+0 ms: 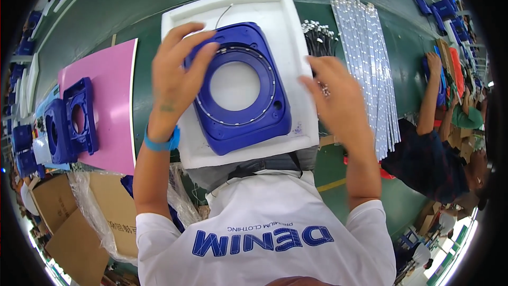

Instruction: The person assembles circular LED strips into blue plastic housings at a factory workstation, using tweezers to manipulate the small components.

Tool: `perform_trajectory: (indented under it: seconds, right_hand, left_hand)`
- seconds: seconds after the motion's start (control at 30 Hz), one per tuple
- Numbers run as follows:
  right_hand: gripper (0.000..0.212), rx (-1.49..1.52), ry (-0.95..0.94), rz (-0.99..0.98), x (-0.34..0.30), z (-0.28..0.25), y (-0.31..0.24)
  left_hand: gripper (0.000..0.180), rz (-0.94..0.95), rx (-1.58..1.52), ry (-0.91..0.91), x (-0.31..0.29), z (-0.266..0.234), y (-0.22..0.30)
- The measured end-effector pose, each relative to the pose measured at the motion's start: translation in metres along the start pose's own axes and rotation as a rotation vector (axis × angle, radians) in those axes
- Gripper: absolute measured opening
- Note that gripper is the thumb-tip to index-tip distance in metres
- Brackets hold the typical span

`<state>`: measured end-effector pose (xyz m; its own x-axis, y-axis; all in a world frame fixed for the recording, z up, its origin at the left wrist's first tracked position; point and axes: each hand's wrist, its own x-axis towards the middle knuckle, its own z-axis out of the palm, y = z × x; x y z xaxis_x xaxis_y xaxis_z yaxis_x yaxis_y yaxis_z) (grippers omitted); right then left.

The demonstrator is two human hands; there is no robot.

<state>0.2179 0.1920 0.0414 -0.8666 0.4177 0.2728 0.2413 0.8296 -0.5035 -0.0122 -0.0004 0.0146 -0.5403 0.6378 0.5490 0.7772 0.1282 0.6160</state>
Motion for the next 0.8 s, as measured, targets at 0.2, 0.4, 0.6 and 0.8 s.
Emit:
perform_trajectory:
  seconds: [0.2,0.4,0.6,0.8]
  right_hand:
    - [0.036,-0.225,-0.084,0.194,-0.004,-0.06,0.086]
    - [0.054,-0.07,-0.236,-0.629,-0.046,0.015,-0.019]
    - [0.066,-0.131,-0.391,-0.637,-0.021,0.032,-0.042]
    - [0.048,-0.072,-0.425,-0.556,0.015,0.013,-0.067]
  left_hand:
    - [0.012,-0.163,-0.18,0.177,-0.042,-0.005,-0.032]
    - [0.014,-0.427,-0.441,0.304,-0.043,-0.007,-0.038]
    - [0.016,-0.507,-0.572,0.392,-0.046,-0.009,-0.044]
    - [0.02,-0.496,-0.596,0.47,-0.043,-0.009,-0.045]
